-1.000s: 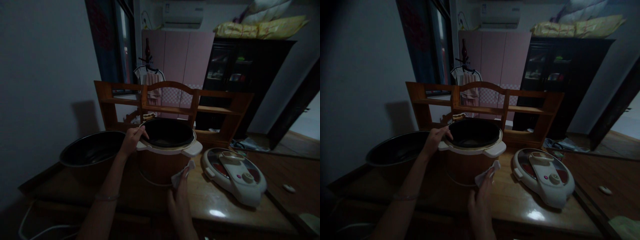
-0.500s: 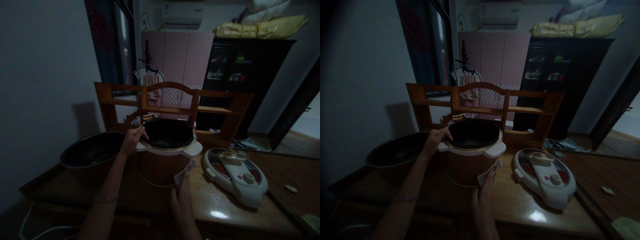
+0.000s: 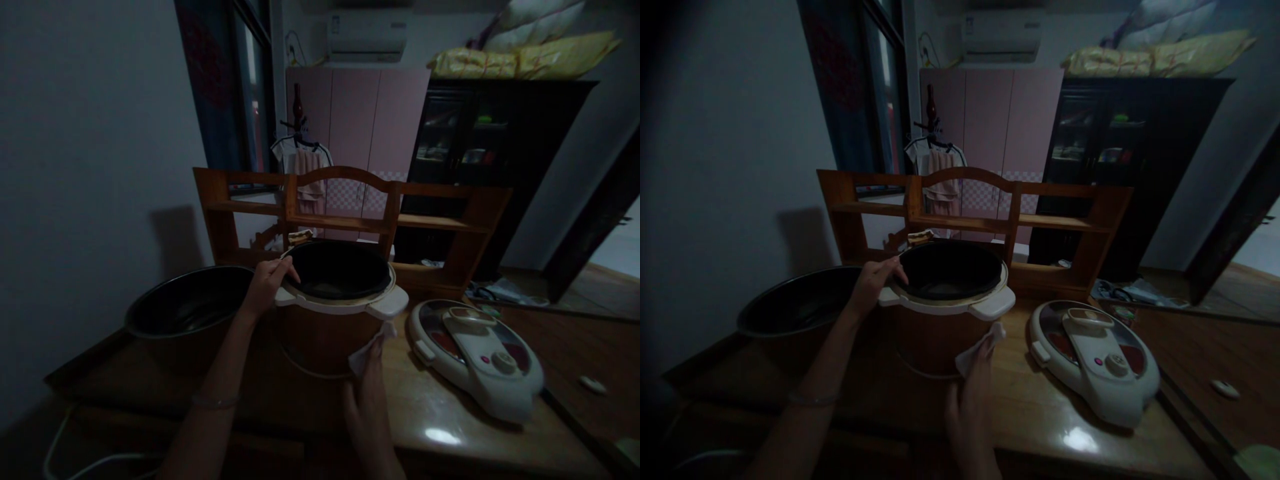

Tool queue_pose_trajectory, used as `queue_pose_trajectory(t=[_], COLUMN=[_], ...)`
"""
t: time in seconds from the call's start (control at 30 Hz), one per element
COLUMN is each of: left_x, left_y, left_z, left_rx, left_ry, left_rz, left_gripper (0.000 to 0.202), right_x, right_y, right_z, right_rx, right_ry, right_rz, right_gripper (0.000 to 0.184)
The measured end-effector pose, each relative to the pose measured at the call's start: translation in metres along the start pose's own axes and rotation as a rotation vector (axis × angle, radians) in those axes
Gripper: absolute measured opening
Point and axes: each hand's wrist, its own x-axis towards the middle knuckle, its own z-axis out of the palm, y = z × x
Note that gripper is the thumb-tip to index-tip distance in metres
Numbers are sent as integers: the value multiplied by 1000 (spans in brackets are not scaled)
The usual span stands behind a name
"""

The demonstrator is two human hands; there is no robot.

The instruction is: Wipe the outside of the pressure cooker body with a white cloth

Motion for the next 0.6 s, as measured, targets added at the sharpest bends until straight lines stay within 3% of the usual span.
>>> queue_pose_trajectory(t=[0.13,0.33,0.47,0.6], left_x=[0,0,1,1], left_y=[0,2,3,3], left_z=[0,0,0,0], left_rx=[1,3,5,9], left_ry=[-3,-3,2,10], left_rz=[-11,3,7,7], left_gripper=[54,54,54,53], right_x=[19,6,-5,14], right_y=[-1,-21,-14,-3], right_z=[-13,-14,-6,-12], right_rx=[103,54,-21,-18], right_ry=[-2,-26,-24,5], right_rz=[124,10,-45,4], right_gripper=[81,83,83,82])
